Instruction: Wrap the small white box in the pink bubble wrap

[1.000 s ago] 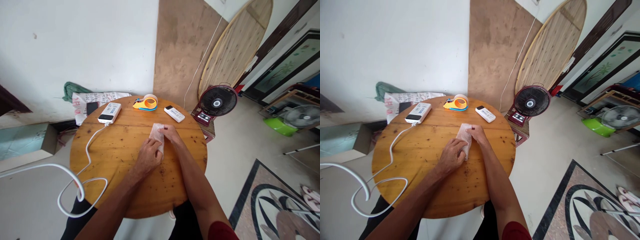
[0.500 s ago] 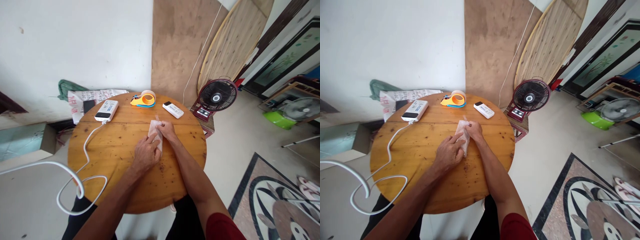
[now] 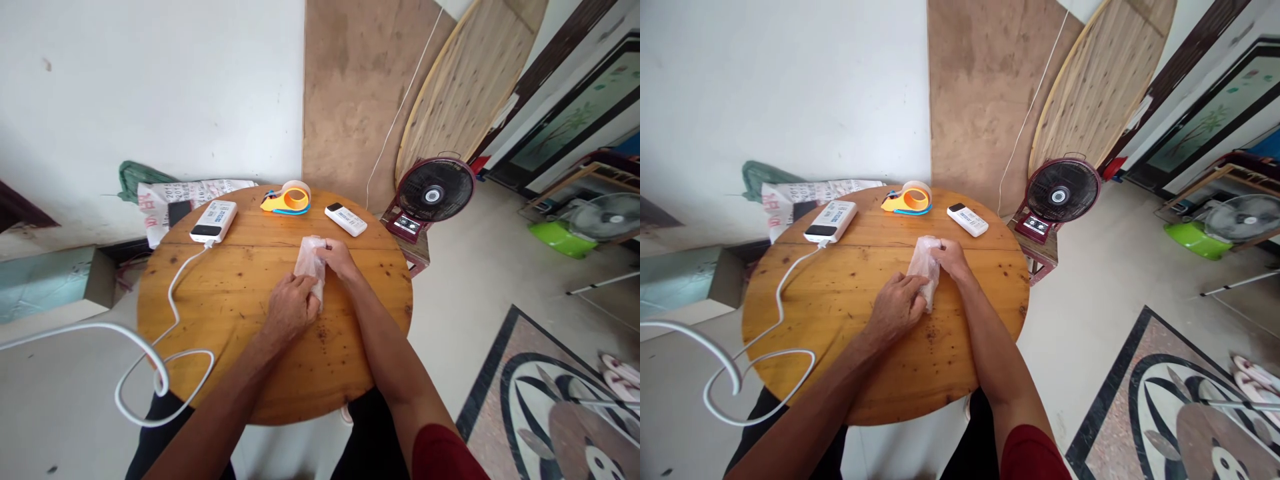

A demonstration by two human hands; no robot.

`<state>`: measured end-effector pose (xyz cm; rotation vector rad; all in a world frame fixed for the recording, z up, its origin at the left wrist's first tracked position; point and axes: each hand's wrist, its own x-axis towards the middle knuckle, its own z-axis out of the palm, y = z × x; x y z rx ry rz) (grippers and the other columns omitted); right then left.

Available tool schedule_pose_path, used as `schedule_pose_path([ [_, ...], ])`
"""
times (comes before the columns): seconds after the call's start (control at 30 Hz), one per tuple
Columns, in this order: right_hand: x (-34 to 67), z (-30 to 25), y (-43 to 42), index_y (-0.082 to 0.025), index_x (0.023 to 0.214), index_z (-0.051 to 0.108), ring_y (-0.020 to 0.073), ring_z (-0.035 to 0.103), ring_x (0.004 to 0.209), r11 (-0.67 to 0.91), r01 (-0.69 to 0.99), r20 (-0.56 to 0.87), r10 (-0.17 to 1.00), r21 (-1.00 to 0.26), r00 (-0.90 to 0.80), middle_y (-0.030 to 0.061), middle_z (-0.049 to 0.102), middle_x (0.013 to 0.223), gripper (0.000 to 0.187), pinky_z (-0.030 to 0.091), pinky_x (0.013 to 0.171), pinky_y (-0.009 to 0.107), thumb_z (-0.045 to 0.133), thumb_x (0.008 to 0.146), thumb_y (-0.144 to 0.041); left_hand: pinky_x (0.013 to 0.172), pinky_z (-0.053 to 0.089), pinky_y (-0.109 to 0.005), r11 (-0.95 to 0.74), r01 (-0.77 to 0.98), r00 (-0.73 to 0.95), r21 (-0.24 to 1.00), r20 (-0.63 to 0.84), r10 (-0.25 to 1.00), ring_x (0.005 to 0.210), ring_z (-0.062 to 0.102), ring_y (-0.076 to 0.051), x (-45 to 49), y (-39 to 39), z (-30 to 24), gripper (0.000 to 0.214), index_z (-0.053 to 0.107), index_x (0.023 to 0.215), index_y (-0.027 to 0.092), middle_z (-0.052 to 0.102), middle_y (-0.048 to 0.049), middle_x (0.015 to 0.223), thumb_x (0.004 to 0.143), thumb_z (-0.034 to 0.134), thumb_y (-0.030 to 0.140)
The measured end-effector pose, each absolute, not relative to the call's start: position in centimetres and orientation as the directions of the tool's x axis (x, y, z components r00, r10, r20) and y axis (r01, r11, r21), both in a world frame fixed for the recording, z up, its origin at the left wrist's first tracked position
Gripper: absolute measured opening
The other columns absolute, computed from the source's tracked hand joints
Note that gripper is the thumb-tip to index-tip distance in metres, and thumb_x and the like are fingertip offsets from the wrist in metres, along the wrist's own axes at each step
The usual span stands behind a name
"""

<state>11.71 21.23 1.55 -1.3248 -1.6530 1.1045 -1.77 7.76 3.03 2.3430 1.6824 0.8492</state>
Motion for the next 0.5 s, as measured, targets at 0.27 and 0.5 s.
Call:
schedule_pose_path([
  [0.27, 13.3, 4.8, 20.4, -0.015, 0.075, 0.064, 0.0121, 0.053, 0.063, 0.054, 0.087, 0.007, 0.884, -0.995, -0.467, -0.001, 0.06, 0.069, 0.026, 0.041, 0.059, 0.024, 0.072, 0.064, -0.036, 0.084, 0.046, -0.035, -0.351, 0.814, 0.126, 0.462, 0.45, 0.884, 0.091, 0.057, -0.023, -1.6, 8.1, 1.9, 0.03, 0.068, 0.099, 0.02, 0.065, -0.0073, 0.1, 0.076, 0.049, 0.013],
  [0.5, 13.1, 6.4, 19.2, -0.015, 0.075, 0.064, 0.0115, 0.051, 0.063, 0.147, 0.204, 0.019, 0.853, -0.968, -0.521, -0.0018, 0.06, 0.069, 0.02, 0.039, 0.059, 0.024, 0.069, 0.069, -0.033, 0.088, 0.048, -0.036, -0.198, 0.777, -0.085, 0.597, 0.412, 0.907, 0.1, 0.057, -0.025, -1.4, 7.7, 2.2, 0.04, 0.056, 0.112, 0.018, 0.057, -0.0098, 0.106, 0.072, 0.055, 0.018],
])
